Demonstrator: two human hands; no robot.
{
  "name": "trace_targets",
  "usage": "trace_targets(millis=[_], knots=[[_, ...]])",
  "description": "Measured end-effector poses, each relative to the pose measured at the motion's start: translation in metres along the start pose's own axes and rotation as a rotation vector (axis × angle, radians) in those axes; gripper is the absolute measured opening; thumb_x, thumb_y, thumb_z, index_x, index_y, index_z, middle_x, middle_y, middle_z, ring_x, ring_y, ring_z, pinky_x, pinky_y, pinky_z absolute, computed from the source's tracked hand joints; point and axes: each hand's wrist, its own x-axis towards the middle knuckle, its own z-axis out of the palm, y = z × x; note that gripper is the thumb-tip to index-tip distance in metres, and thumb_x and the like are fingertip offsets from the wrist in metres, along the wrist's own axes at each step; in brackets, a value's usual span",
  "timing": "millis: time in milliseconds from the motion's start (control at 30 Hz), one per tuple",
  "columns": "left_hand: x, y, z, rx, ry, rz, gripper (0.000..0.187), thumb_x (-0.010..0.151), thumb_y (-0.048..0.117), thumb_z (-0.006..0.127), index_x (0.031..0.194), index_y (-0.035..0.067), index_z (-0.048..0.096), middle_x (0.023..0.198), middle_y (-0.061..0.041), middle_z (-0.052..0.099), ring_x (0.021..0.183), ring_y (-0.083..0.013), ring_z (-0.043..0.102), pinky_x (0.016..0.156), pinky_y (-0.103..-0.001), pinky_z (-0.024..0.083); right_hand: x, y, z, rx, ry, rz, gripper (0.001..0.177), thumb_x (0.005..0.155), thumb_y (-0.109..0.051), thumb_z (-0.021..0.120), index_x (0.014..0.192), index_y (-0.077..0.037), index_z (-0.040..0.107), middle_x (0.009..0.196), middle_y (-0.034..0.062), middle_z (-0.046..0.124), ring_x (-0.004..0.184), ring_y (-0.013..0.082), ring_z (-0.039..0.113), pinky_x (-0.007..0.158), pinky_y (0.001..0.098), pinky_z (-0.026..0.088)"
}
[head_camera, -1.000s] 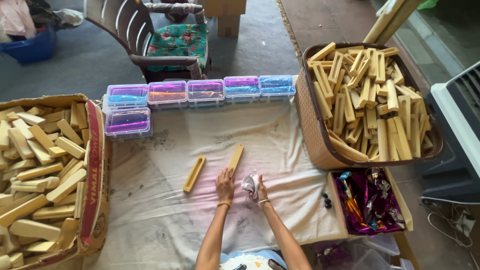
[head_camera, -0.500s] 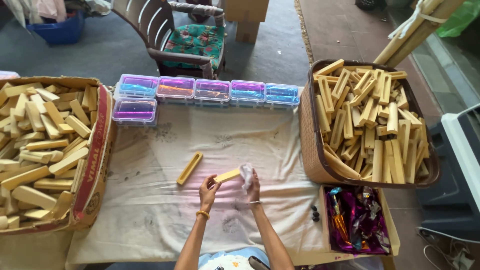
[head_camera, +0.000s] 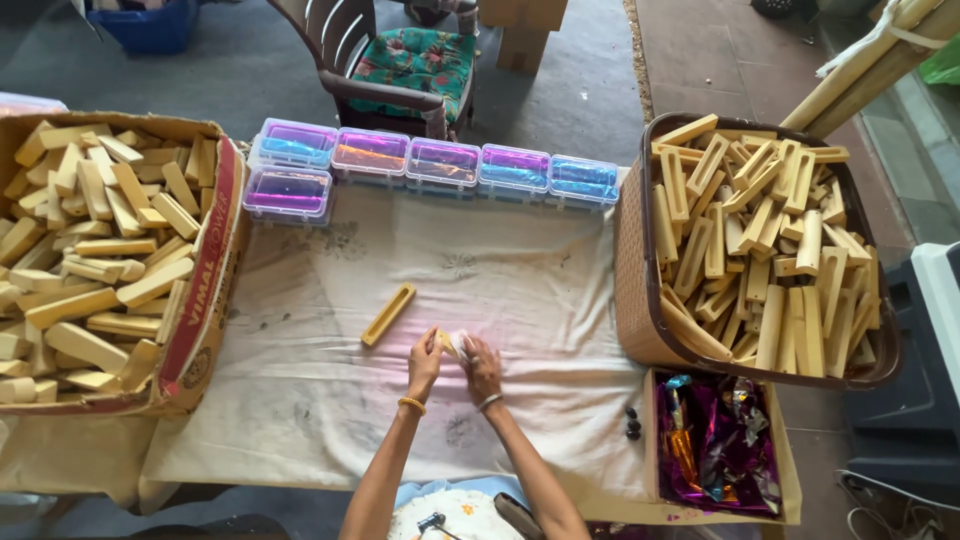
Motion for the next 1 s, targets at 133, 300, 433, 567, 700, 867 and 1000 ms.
trace_targets(millis=[133,300,433,567,700,867,1000], knots=[[0.005,0.008,-0.023,0.014,-0.058,-0.331,0.038,0.095,0.013,0.06,0.131,0.006,0.068,0.1,-0.017,0.077,0.083,-0.017,0.073,0.068,-0.029,0.055,-0.021,0.009,-0.009,-0.307,-0.008,0.026,0.05,0.099,-0.027,0.058,0.149,-0.021,0.053,0.149,0.0127,0.054,0.137,0.0352,0.05,0.112,0.0572,0.032],[0.012,0.02,-0.02,0.013,-0.134,-0.344,0.034,0.093,0.013,0.059,0.126,0.005,0.06,0.096,-0.013,0.076,0.079,-0.0155,0.074,0.065,-0.028,0.056,0.003,-0.023,0.001,-0.187,0.022,0.038,0.044,0.104,-0.02,0.052,0.148,-0.013,0.053,0.146,0.0191,0.056,0.137,0.0399,0.05,0.114,0.0545,0.036],[0.019,-0.021,0.002,-0.042,-0.251,-0.389,0.037,0.092,0.02,0.063,0.123,0.007,0.047,0.094,-0.013,0.07,0.075,-0.0163,0.066,0.061,-0.031,0.056,0.033,-0.079,0.001,0.111,0.047,0.069,0.043,0.107,-0.017,0.049,0.148,-0.005,0.05,0.144,0.0233,0.055,0.136,0.0426,0.052,0.115,0.0498,0.039],[0.022,-0.026,0.0,-0.052,-0.196,-0.14,0.044,0.105,0.045,0.057,0.12,0.003,0.055,0.1,-0.01,0.072,0.087,-0.0127,0.069,0.073,-0.026,0.055,0.039,-0.086,0.003,0.202,0.114,0.057,0.046,0.103,-0.011,0.051,0.149,-0.004,0.047,0.146,0.0227,0.055,0.136,0.0423,0.051,0.116,0.0499,0.039],[0.022,0.005,-0.02,-0.055,-0.216,-0.405,0.061,0.101,0.059,0.054,0.115,-0.001,0.059,0.096,-0.015,0.069,0.078,-0.0186,0.068,0.067,-0.033,0.059,0.029,-0.071,-0.005,-0.013,0.021,-0.15,0.062,0.094,-0.003,0.058,0.154,-0.004,0.042,0.154,0.0211,0.049,0.141,0.0408,0.046,0.118,0.0506,0.036],[0.026,0.015,-0.034,-0.047,-0.242,-0.429,0.058,0.094,0.055,0.059,0.122,0.004,0.057,0.106,-0.015,0.073,0.09,-0.0202,0.075,0.076,-0.032,0.06,0.0,-0.004,0.004,-0.189,-0.036,-0.04,0.061,0.096,-0.01,0.064,0.154,-0.012,0.044,0.156,0.0133,0.048,0.143,0.0347,0.045,0.118,0.0519,0.033],[0.027,-0.008,-0.019,-0.136,-0.291,-0.44,0.055,0.094,0.049,0.064,0.129,0.009,0.049,0.112,-0.015,0.073,0.098,-0.0227,0.075,0.079,-0.034,0.06,-0.014,0.028,0.015,-0.4,-0.008,0.138,0.063,0.091,-0.013,0.064,0.15,-0.01,0.04,0.155,0.0225,0.043,0.143,0.0407,0.04,0.115,0.0562,0.028]])
